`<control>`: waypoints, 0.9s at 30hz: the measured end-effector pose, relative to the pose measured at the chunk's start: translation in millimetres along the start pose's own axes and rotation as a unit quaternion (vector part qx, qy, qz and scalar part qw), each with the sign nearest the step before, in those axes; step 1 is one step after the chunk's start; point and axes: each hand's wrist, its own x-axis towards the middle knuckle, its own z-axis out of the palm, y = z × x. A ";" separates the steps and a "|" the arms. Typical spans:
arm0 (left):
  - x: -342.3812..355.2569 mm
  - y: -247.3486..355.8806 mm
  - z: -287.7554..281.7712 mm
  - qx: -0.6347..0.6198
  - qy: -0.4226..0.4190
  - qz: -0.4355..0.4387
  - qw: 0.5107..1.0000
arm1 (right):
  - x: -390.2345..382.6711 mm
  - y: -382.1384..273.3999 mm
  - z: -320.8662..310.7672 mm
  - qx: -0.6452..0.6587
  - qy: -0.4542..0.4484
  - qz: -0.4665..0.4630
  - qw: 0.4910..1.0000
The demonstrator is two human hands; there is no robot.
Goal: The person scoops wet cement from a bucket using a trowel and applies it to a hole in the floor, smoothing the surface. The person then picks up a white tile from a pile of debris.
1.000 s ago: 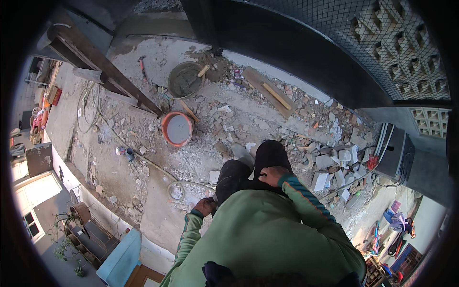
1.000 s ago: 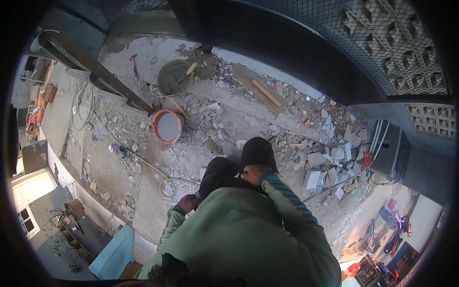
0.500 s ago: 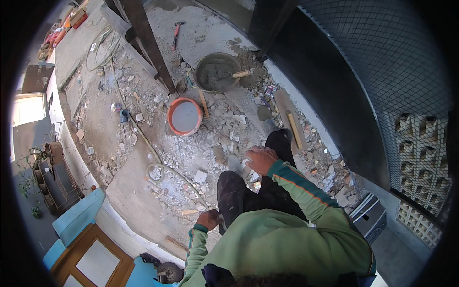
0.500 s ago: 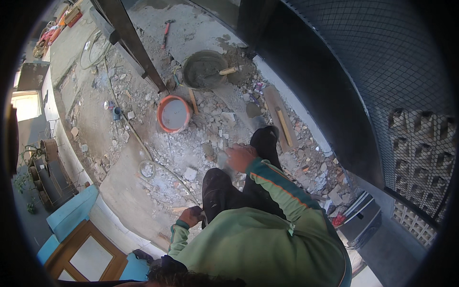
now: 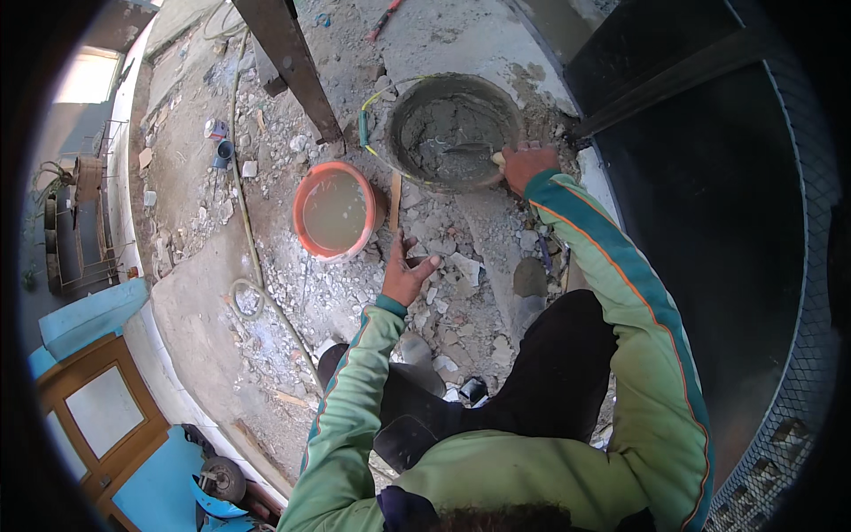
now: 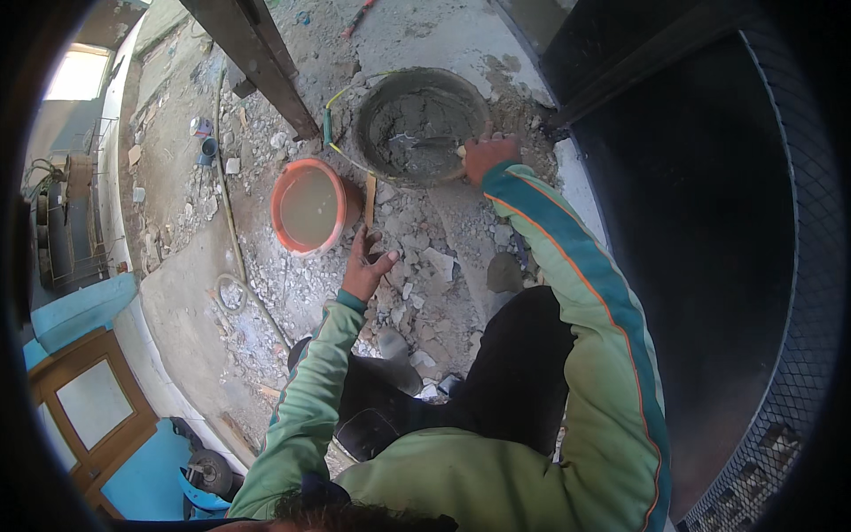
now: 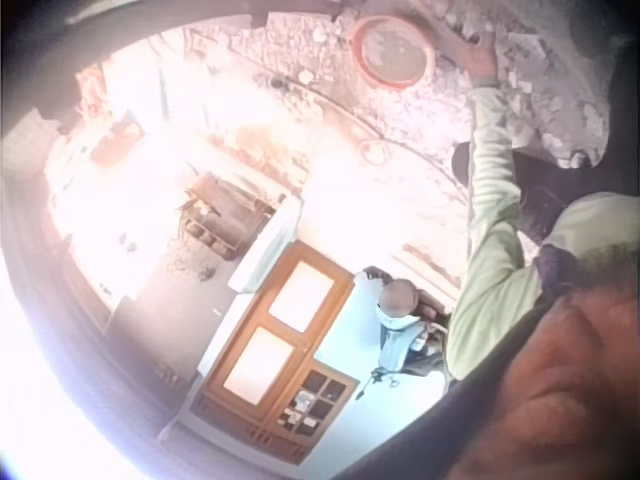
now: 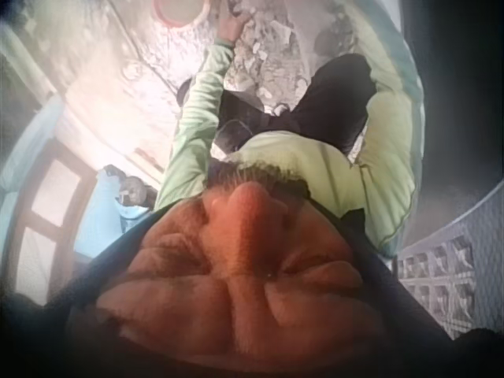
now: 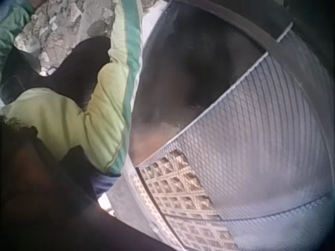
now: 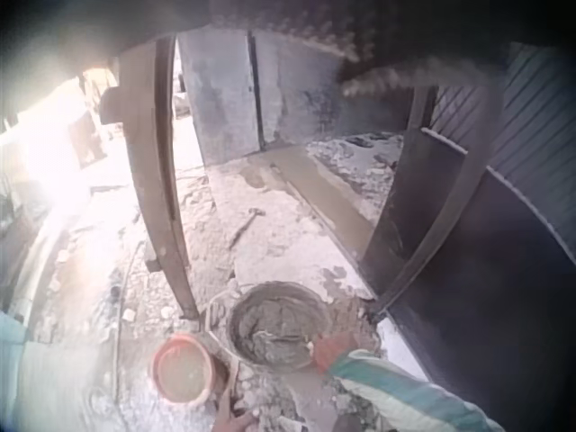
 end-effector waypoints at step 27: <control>149.8 -26.3 15.9 -0.236 0.078 0.064 0.967 | 4.6 39.6 15.5 -0.054 0.029 -0.116 0.991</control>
